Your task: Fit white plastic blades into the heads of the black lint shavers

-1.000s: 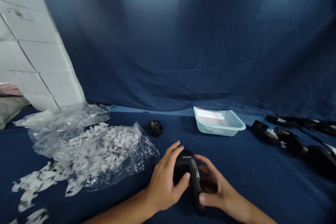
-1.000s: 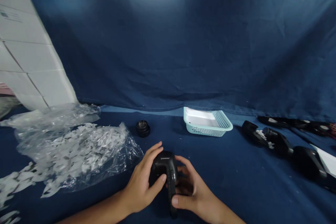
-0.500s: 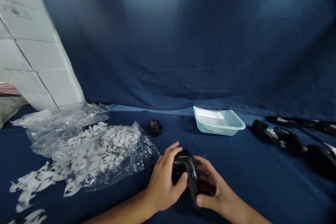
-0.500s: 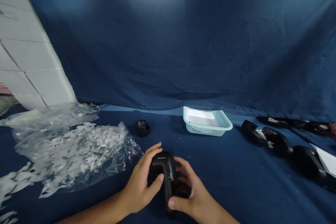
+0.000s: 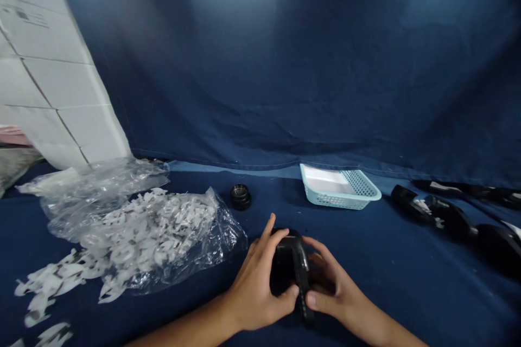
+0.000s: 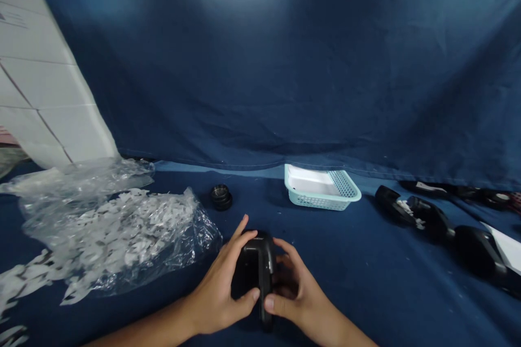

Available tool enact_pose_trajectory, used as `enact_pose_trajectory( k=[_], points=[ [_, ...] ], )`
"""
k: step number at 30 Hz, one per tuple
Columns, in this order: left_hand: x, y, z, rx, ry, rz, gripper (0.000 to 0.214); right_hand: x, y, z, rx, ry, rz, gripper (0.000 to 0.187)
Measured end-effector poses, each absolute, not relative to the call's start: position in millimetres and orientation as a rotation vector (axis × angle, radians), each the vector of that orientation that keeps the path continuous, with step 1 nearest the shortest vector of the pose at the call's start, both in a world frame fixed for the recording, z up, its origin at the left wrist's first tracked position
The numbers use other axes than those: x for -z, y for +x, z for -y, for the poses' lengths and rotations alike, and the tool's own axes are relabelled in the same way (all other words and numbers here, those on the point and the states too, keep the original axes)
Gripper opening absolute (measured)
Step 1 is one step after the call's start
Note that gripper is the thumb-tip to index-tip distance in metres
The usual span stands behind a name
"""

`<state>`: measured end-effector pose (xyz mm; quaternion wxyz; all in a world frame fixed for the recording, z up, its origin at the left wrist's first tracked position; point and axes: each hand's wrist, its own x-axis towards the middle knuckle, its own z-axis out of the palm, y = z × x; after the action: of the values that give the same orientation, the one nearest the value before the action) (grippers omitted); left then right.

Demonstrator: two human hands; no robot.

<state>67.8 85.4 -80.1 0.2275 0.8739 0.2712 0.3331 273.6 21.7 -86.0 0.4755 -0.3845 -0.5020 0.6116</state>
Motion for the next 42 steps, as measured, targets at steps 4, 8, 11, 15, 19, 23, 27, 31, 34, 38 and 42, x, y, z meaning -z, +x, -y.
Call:
enact_pose_trajectory(
  k=[4, 8, 11, 15, 19, 23, 27, 31, 34, 38, 42],
  points=[
    [78, 68, -86, -0.901, 2.426, -0.759, 0.087, 84, 275, -23, -1.495, -0.953, 1.211, 0.085],
    [73, 68, -85, -0.937, 2.452, -0.756, 0.084, 80, 274, -22, -1.501, -0.973, 1.190, 0.085],
    [70, 68, -84, -0.968, 2.489, -0.714, 0.085, 76, 273, -21, -1.487, -1.021, 1.180, 0.084],
    [70, 68, -81, -0.976, 2.560, -0.670, 0.088, 78, 273, -21, -1.468, -1.060, 1.179, 0.086],
    [72, 68, -79, -1.003, 2.634, -0.619, 0.087, 83, 272, -22, -1.462, -0.998, 1.167, 0.088],
    [73, 69, -79, -1.116, 2.667, -0.558, 0.081, 85, 271, -22, -1.450, -0.965, 1.163, 0.086],
    [72, 69, -80, -1.176, 2.648, -0.544, 0.072, 85, 271, -21, -1.440, -0.947, 1.188, 0.083],
    [70, 70, -79, -1.191, 2.610, -0.547, 0.067, 86, 272, -21, -1.454, -0.926, 1.216, 0.081],
    [70, 70, -77, -1.213, 2.573, -0.566, 0.066, 89, 273, -21, -1.459, -0.927, 1.221, 0.083],
    [71, 70, -77, -1.171, 2.521, -0.610, 0.065, 91, 273, -22, -1.460, -0.937, 1.210, 0.084],
    [72, 71, -78, -1.074, 2.392, -0.680, 0.071, 90, 270, -22, -1.437, -0.947, 1.191, 0.086]
  ],
)
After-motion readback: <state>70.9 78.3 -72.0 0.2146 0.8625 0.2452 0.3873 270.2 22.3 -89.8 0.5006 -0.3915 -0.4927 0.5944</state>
